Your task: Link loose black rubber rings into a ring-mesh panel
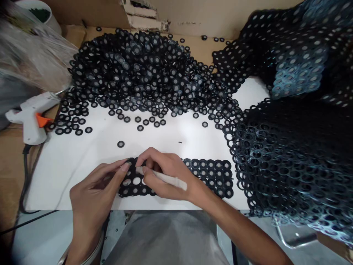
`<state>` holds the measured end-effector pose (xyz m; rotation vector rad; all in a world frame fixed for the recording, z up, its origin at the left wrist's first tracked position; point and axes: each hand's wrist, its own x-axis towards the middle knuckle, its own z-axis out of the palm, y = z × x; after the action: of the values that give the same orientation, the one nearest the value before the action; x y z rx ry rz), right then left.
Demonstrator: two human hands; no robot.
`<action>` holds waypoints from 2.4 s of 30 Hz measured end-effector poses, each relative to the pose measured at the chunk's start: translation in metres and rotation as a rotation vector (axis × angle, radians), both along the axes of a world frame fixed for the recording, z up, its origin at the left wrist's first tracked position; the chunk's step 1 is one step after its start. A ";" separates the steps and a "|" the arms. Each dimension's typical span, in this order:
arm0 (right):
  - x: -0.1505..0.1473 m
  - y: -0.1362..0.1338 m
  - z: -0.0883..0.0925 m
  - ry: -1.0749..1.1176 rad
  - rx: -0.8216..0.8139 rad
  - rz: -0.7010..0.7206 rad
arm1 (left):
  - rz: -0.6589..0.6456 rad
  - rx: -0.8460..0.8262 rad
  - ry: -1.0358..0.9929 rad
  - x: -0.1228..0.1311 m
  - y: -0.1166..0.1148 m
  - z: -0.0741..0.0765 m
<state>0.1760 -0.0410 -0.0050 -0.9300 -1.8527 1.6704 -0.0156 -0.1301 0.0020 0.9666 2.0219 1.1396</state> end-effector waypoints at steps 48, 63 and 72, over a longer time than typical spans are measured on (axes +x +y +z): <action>0.006 -0.007 -0.005 0.014 0.202 -0.120 | 0.036 0.039 -0.005 0.002 0.000 -0.001; 0.010 -0.013 -0.006 0.085 0.213 -0.110 | 0.041 0.057 -0.021 0.003 -0.001 -0.001; 0.007 -0.011 -0.006 0.031 0.213 -0.027 | 0.051 0.055 -0.043 0.003 -0.002 -0.003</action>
<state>0.1826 -0.0519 -0.0114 -0.8317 -1.9431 1.4303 -0.0130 -0.1320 -0.0009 0.9152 2.0006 1.2388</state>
